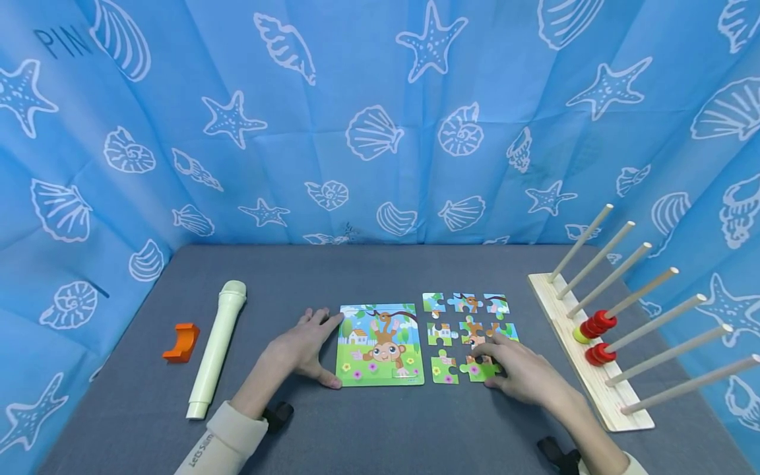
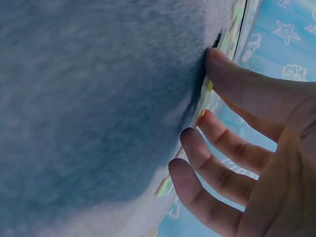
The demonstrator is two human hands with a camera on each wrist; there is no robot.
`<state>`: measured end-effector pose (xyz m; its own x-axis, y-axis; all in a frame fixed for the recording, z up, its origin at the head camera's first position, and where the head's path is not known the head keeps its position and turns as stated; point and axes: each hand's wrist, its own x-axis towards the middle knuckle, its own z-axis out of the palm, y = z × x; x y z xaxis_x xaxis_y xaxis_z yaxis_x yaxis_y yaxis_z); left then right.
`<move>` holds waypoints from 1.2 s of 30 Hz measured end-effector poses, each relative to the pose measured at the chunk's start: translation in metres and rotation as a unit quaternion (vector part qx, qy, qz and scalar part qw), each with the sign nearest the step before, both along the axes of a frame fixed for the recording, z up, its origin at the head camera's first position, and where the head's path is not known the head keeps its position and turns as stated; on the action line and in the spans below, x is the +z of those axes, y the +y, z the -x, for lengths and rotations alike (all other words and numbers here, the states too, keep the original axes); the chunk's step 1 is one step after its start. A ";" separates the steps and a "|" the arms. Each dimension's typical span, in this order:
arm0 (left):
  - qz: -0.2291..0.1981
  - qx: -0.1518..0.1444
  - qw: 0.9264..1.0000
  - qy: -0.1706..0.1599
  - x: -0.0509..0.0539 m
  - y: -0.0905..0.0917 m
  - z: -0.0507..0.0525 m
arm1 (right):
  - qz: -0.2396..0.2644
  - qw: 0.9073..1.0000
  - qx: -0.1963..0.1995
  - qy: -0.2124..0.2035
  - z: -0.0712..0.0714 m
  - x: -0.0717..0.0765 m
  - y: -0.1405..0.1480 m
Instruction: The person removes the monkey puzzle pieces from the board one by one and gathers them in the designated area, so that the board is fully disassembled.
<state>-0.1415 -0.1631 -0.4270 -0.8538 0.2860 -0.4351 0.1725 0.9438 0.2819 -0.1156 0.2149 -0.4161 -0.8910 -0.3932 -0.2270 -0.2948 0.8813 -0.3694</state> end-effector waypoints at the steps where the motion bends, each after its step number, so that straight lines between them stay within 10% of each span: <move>1: 0.000 0.000 1.000 0.000 0.000 0.000 0.000 | -0.001 1.000 -0.001 -0.002 0.000 -0.001 0.001; 19: 0.000 0.003 1.000 -0.002 0.001 0.001 0.000 | -0.011 1.000 -0.008 -0.003 0.000 0.001 -0.003; 36: -0.002 0.004 1.000 -0.001 0.000 0.000 0.001 | 0.054 0.994 0.048 0.088 -0.004 0.010 -0.036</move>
<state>-0.1420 -0.1626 -0.4269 -0.8550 0.2813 -0.4357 0.1648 0.9439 0.2862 -0.1119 0.1791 -0.4056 -0.8700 -0.4924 -0.0239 -0.4442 0.8039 -0.3956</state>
